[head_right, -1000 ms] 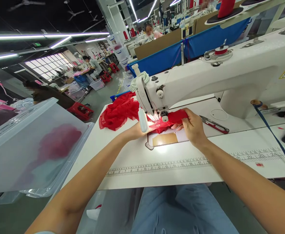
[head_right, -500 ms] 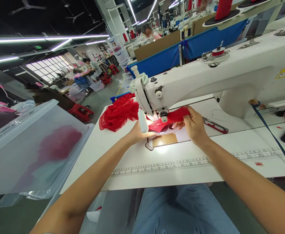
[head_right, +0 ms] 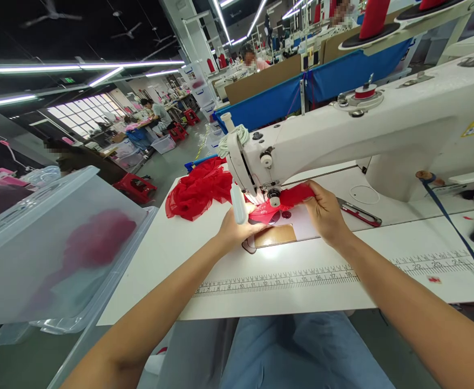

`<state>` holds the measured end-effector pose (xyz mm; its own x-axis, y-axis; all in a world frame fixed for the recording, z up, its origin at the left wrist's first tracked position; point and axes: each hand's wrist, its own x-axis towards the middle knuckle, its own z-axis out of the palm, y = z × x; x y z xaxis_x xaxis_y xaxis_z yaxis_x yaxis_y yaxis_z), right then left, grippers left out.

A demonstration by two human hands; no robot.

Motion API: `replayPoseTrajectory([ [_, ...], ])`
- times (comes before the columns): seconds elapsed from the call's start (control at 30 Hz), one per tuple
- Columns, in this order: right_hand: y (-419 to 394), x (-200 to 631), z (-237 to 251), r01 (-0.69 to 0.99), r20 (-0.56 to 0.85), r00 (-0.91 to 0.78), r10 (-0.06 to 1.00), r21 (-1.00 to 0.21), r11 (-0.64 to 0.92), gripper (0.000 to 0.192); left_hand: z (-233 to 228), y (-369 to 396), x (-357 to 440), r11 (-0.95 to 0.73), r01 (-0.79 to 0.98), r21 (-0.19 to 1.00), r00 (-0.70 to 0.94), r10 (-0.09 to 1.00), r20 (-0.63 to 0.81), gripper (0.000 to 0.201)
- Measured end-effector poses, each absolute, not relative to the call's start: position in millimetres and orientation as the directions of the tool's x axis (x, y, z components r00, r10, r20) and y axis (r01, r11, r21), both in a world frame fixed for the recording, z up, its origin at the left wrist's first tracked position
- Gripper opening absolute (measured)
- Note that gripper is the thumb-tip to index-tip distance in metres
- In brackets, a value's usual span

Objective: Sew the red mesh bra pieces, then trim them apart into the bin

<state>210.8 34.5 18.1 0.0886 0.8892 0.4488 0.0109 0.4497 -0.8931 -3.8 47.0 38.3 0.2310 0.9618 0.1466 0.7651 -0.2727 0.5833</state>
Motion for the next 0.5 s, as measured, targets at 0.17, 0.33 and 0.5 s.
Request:
replayPoseTrajectory([
  [0.17, 35.9, 217.6, 20.8, 0.078, 0.452, 0.007, 0.892, -0.889, 0.450, 0.040, 28.2, 44.2, -2.3, -0.364, 0.798, 0.481, 0.285, 0.930, 0.231, 0.020],
  [0.33, 38.0, 232.0, 24.6, 0.197, 0.425, -0.183, 0.887, -0.868, 0.456, 0.032, 20.0, 38.2, -5.3, -0.485, 0.798, 0.359, 0.386, 0.868, 0.314, 0.024],
  [0.5, 36.3, 234.2, 15.5, 0.447, 0.302, -0.450, 0.840, -0.738, 0.505, 0.032, 11.6, 28.2, -8.4, -0.531, 0.812, 0.241, 0.404, 0.811, 0.423, 0.020],
])
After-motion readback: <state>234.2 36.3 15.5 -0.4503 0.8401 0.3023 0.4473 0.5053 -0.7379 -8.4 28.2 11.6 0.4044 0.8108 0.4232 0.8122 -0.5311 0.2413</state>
